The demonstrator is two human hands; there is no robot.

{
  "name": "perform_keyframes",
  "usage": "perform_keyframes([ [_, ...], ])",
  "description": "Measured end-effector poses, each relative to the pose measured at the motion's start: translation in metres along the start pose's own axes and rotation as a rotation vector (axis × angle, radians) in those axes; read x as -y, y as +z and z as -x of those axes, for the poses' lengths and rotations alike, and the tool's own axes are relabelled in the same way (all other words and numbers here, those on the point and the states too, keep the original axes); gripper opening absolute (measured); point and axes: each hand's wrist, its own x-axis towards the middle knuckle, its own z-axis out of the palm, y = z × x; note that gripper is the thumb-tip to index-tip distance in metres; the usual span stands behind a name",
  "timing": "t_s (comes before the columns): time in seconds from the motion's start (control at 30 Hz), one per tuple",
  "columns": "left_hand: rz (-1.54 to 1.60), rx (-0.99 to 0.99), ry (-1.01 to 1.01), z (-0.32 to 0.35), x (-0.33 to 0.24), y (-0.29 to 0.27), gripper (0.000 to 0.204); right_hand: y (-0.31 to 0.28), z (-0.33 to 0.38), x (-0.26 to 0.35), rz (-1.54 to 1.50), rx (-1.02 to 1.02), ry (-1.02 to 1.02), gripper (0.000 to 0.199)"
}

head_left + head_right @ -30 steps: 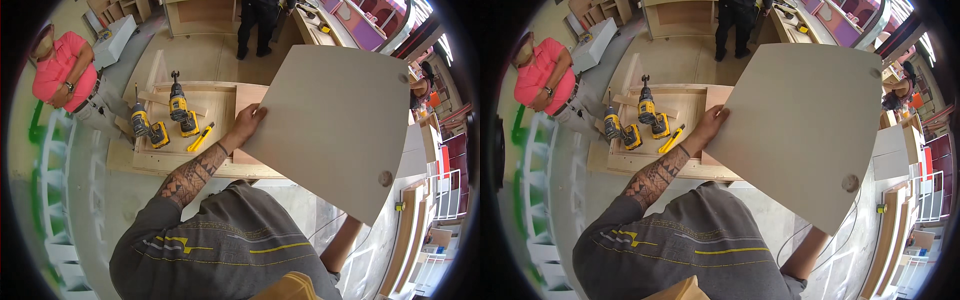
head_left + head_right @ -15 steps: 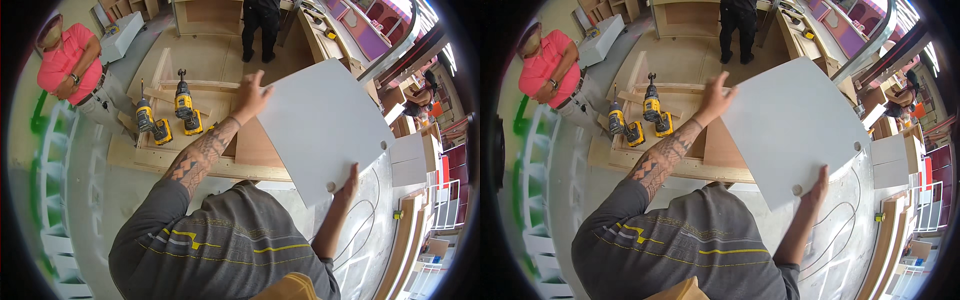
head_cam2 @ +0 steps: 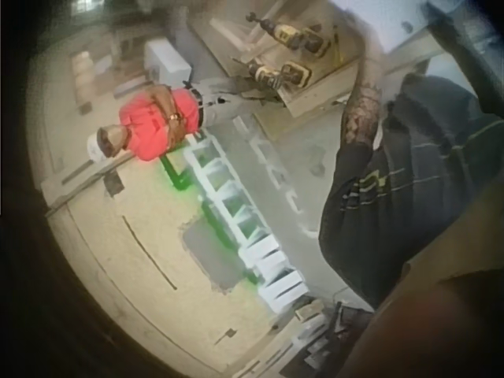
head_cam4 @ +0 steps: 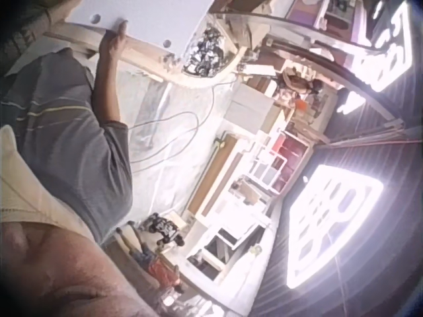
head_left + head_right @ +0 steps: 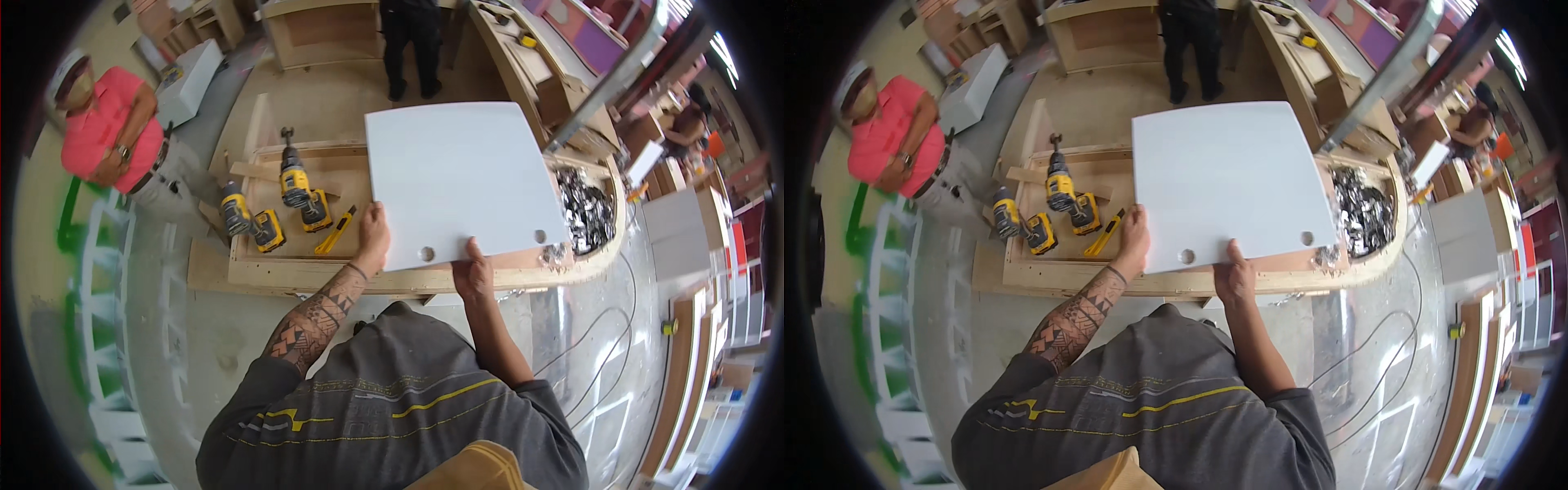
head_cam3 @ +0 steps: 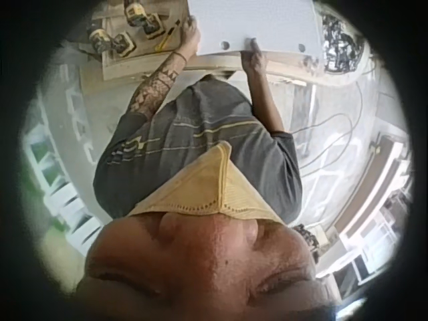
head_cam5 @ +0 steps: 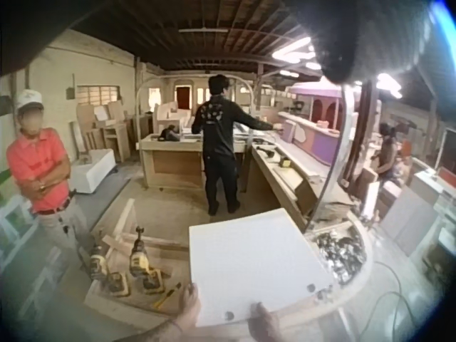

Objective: The person attaches two hinges to a white cabinet door using a power drill to drive screws into pre-drilled holes, then lifts the door to check the alignment.

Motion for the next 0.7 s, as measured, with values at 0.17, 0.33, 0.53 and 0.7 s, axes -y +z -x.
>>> perform_keyframes([
  [0.17, 0.020, 0.041, -0.021, -0.036, 0.016, -0.047, 0.047, -0.009, 0.012, -0.005, 0.182, -0.059, 0.297, 0.052],
  [0.33, 0.027, 0.071, 0.018, -0.047, 0.031, -0.043, 0.048, -0.022, 0.003, -0.003, 0.409, -0.091, 0.411, 0.056],
  [0.53, -0.180, -0.018, 0.097, -0.051, 0.034, -0.025, 0.046, -0.068, -0.010, -0.008, 0.488, -0.093, 0.387, 0.055],
  [0.7, -0.206, 0.037, 0.153, -0.042, 0.014, -0.019, 0.044, -0.052, 0.012, 0.014, 0.535, -0.153, 0.485, 0.048],
])
